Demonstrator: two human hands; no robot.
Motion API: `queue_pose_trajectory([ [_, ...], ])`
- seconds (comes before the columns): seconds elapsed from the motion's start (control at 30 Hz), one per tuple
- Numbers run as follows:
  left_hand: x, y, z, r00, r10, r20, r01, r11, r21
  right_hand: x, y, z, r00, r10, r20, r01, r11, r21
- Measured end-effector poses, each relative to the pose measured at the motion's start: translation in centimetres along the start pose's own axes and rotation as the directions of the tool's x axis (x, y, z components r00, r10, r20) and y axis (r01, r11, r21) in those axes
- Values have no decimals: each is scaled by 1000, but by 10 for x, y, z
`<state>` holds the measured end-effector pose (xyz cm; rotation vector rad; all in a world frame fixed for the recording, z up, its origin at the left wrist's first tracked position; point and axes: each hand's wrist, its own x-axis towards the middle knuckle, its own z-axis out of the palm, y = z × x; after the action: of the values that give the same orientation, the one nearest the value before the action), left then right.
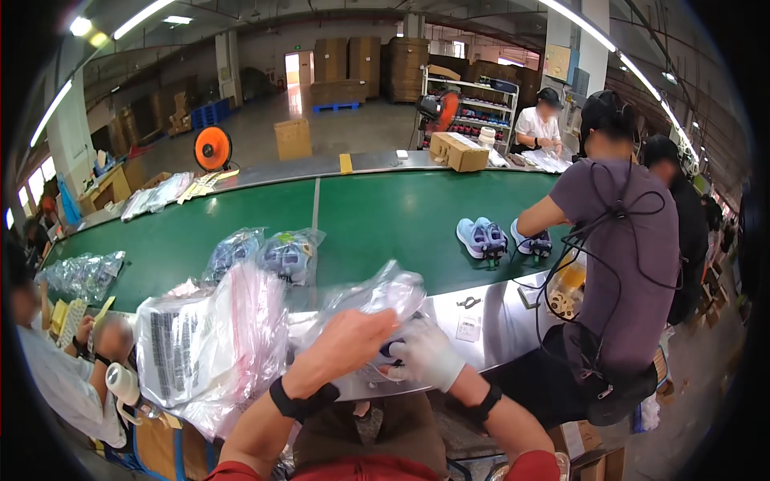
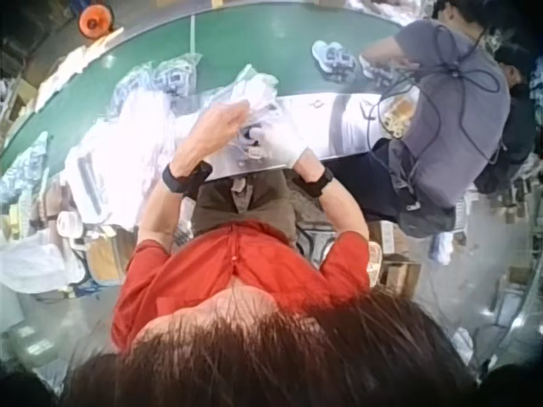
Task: The person places pairs of light blue and purple shoes into clear plastic bags at a factory assembly line. They handle the shoes and bags by hand, sealing the bags and moving them along the green conveyor belt.
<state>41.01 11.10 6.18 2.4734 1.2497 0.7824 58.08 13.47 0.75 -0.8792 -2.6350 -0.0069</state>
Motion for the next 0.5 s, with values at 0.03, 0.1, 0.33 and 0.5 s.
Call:
queue_pose_trajectory([
  [0.03, -10, -4, 13, 998, -24, -53, 23, 1000, -19, 3, -1, 4, 998, 43, -40, -44, 999, -31],
  [0.1, -36, 19, 47, 994, -22, -111, 11, 994, -107, -6, 19, 63, 966, 226, -126, -173, 926, 336],
  [0.33, 21, 12, 8, 880, -267, -393, 135, 934, -332, 6, -15, 103, 943, 112, -313, -122, 992, -12],
  [0.5, 12, 15, 41, 968, -194, -161, 72, 824, -562, 38, -24, 57, 976, 41, 212, -49, 998, 33],
])
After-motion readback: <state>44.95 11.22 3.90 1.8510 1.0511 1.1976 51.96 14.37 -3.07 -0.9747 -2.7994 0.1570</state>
